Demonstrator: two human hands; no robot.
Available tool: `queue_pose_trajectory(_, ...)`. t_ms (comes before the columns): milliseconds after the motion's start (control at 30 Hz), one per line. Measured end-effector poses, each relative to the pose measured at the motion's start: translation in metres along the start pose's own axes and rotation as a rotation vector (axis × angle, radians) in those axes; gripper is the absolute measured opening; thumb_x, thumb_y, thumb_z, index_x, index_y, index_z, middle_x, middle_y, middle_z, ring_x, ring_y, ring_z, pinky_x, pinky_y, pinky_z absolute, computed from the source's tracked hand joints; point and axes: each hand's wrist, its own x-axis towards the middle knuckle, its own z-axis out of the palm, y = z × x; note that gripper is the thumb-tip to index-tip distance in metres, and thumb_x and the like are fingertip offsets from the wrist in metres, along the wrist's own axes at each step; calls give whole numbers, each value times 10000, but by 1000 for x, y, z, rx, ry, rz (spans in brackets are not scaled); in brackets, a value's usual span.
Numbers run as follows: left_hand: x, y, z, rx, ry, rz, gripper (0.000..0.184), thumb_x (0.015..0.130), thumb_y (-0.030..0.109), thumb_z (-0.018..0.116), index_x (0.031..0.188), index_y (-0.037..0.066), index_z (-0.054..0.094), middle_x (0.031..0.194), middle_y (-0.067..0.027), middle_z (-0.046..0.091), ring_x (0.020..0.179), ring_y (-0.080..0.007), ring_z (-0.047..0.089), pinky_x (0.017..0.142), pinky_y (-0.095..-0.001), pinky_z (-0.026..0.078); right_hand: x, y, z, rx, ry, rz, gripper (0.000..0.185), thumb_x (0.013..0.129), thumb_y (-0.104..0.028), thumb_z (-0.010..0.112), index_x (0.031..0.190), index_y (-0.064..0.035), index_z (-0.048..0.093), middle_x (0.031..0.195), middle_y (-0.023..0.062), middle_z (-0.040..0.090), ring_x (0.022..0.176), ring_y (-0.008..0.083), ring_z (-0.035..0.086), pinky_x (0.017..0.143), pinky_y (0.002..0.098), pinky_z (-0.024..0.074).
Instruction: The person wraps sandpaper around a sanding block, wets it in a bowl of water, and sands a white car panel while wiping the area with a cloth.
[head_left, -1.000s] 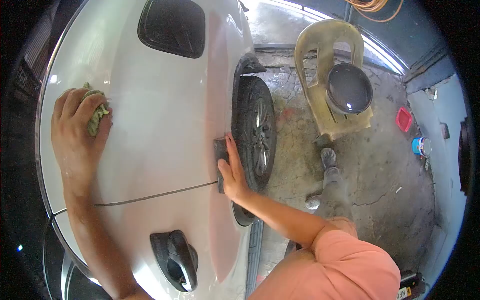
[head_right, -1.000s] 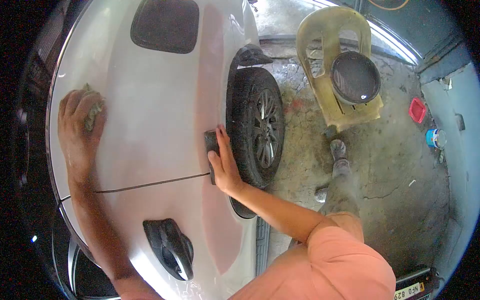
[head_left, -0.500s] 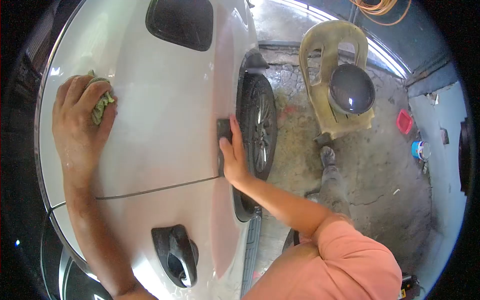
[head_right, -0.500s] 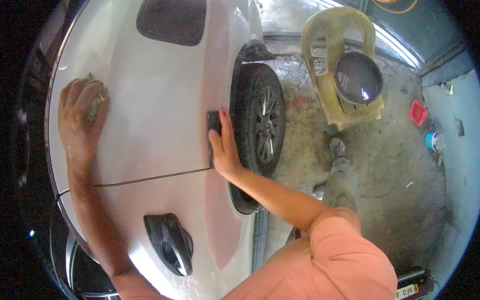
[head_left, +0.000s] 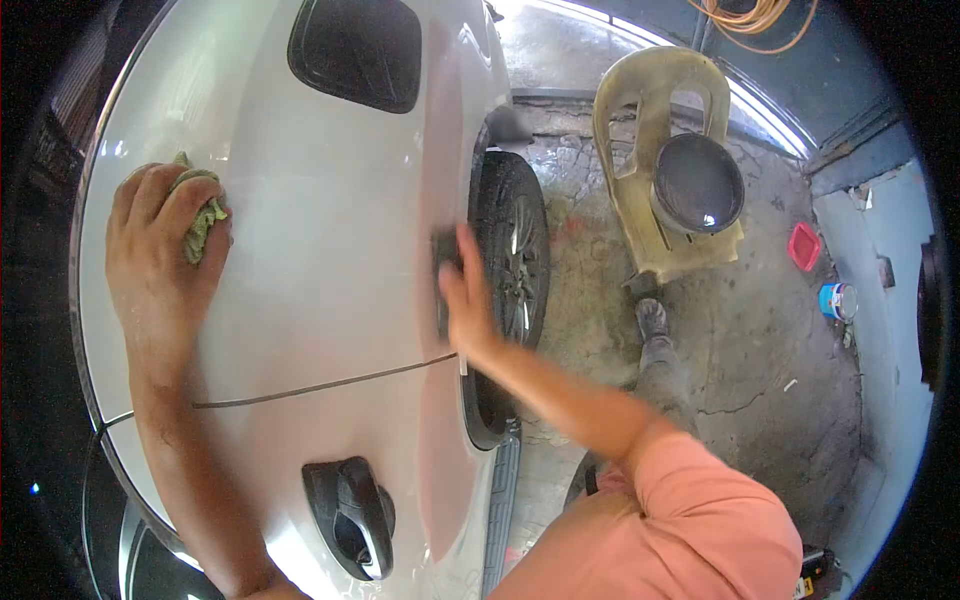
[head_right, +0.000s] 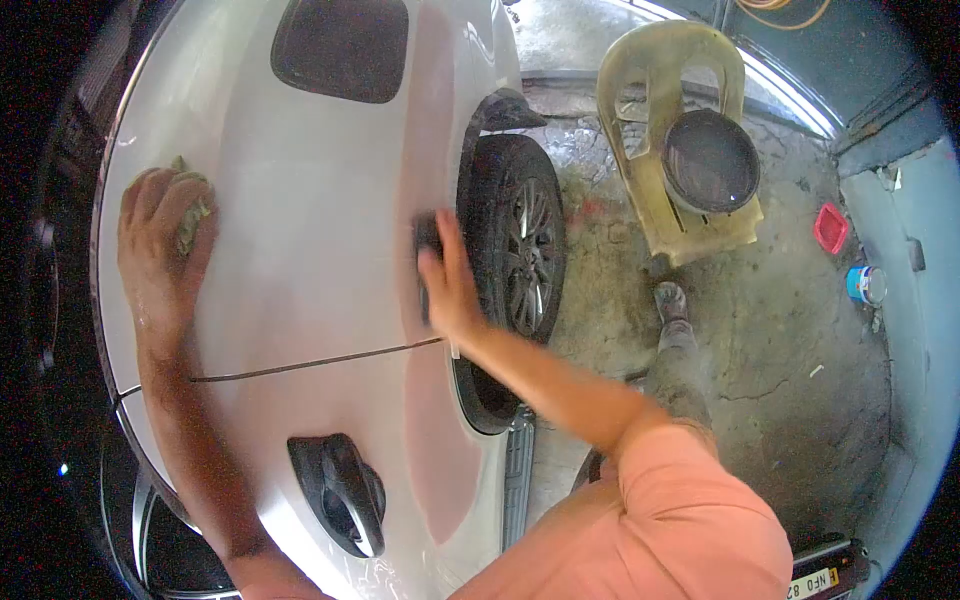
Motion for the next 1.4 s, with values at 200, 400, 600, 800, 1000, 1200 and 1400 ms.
queue_pose_trajectory(200,0,2,-2,-8,8,-9,363,654,9,780,978,104,649,1117,-75,656,1150,-309,597,962,-422,501,160,-25,-9,-120,105,-13,563,1029,-236,482,1502,39,349,1529,267,404,1438,374,366,1196,429,265)
queue_pose_trajectory(400,5,4,-3,-50,7,-4,356,631,-3,767,954,81,644,1066,-82,665,1156,-315,605,969,-427,498,-46,-16,-1,-173,-62,-120,615,1037,-211,446,1564,15,224,1649,221,173,1539,346,140,1244,441,128)
queue_pose_trajectory(600,4,4,-3,-57,6,9,312,671,-6,753,950,72,636,1035,-88,656,1143,-319,606,958,-432,500,148,-12,-12,-58,79,14,596,1032,-257,472,1516,49,311,1557,258,365,1470,354,320,1213,395,231)
queue_pose_trajectory(800,4,1,-3,-88,6,23,310,687,7,757,964,73,633,1054,-92,649,1144,-319,601,959,-434,499,41,-22,1,-72,-3,73,611,1041,-230,452,1556,22,241,1630,235,222,1527,326,197,1240,406,166)
queue_pose_trajectory(1000,3,2,-2,-69,5,1,325,683,5,756,979,78,642,1069,-86,651,1148,-316,597,961,-424,497,15,-12,1,-93,-1,16,613,1037,-226,429,1545,60,238,1618,257,234,1516,363,210,1235,423,162)
queue_pose_trajectory(1200,2,0,-2,-71,21,10,354,660,9,775,979,89,643,1079,-76,654,1132,-311,601,949,-422,504,149,-20,-11,-90,30,-31,609,1035,-244,469,1537,44,278,1601,239,297,1501,361,255,1229,401,197)
queue_pose_trajectory(1400,2,0,-1,-28,-16,-12,361,645,12,777,969,93,642,1083,-70,655,1133,-313,601,963,-429,496,-35,-11,0,-162,-52,-7,618,1042,-207,428,1565,31,200,1653,223,144,1543,332,124,1246,419,121)
